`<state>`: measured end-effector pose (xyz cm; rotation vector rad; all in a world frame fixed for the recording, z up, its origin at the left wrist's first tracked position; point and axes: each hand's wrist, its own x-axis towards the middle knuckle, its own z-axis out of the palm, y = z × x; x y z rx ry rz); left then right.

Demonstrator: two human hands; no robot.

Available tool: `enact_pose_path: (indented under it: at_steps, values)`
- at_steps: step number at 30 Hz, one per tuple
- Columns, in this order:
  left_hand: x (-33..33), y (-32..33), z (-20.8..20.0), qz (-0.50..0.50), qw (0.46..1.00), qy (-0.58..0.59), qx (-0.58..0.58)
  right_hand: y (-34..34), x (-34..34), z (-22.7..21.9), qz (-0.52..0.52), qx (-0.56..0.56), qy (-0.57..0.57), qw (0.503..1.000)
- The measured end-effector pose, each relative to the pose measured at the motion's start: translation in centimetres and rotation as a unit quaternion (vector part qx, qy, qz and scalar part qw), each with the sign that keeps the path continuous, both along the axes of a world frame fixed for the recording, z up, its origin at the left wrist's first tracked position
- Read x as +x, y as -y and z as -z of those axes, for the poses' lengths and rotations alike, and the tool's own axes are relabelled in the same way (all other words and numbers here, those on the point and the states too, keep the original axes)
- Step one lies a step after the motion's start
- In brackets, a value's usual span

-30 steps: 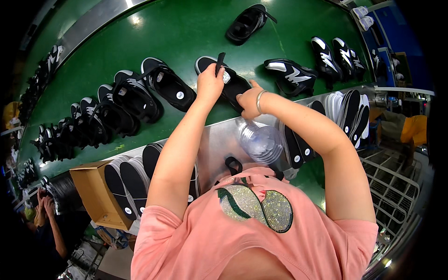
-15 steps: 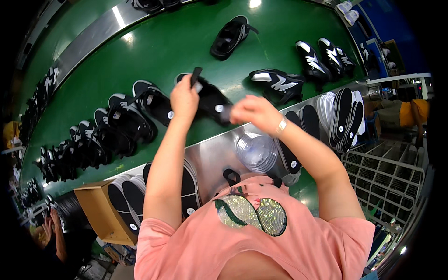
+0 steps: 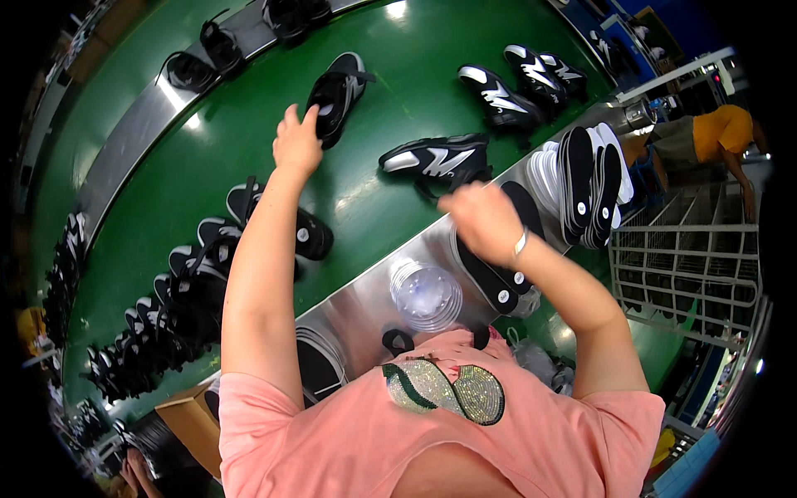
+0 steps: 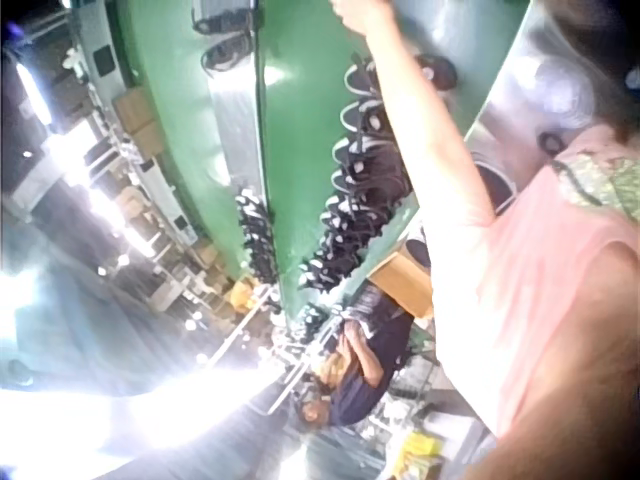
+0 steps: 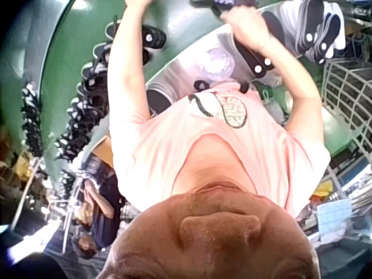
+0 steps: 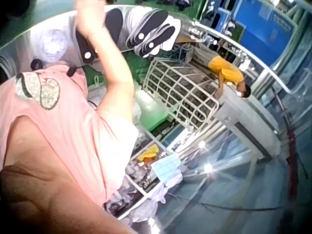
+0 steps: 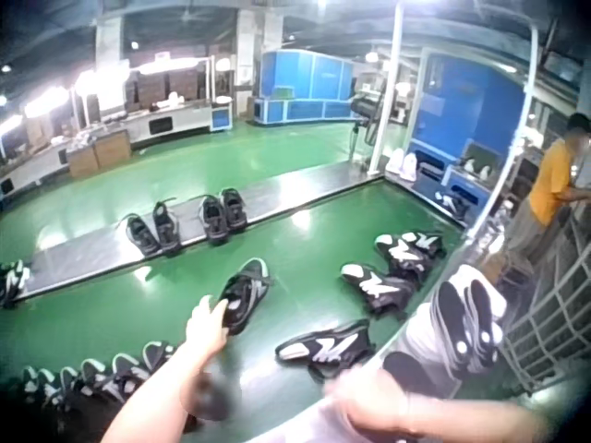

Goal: The person picks up shoe insoles, inserts them into black shoes on a workbench, and checks the fit. The person also handles plastic bags containing additional shoe components from a large cardboard box and places finished shoes onto a conveyor belt.

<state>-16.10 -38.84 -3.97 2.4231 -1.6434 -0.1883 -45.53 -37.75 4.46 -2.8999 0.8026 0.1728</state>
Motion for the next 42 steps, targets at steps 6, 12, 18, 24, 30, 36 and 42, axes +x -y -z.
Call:
enact_pose_path:
  at_steps: [6,12,18,24,30,36,42]
  values:
    - [0.4,2.4,2.6,-0.017,0.997,-0.068,-0.04,10.3,-1.7,8.3,0.054,-0.134,-0.057,0.988]
    - [-4.1,1.0,1.9,-0.012,0.982,-0.126,-0.14,14.6,-2.4,6.4,0.251,0.085,0.254,0.93]
    - [-15.1,-0.6,2.5,0.045,0.912,-0.402,-0.064,11.0,1.8,1.7,0.27,0.526,0.596,0.544]
    - [-12.4,-5.2,3.5,0.148,0.909,-0.377,0.098,9.7,8.3,5.1,0.341,0.274,0.169,0.883]
    - [-7.7,-6.1,3.5,-0.115,0.837,-0.534,-0.024,7.0,8.7,5.2,0.223,0.149,0.015,0.963]
    - [-8.7,-3.4,5.0,-0.075,0.925,-0.342,-0.15,3.3,-0.5,2.5,0.221,0.097,0.257,0.936]
    - [-8.2,0.8,2.6,0.234,0.962,-0.062,-0.128,-1.2,-11.1,3.8,0.236,0.061,0.142,0.959]
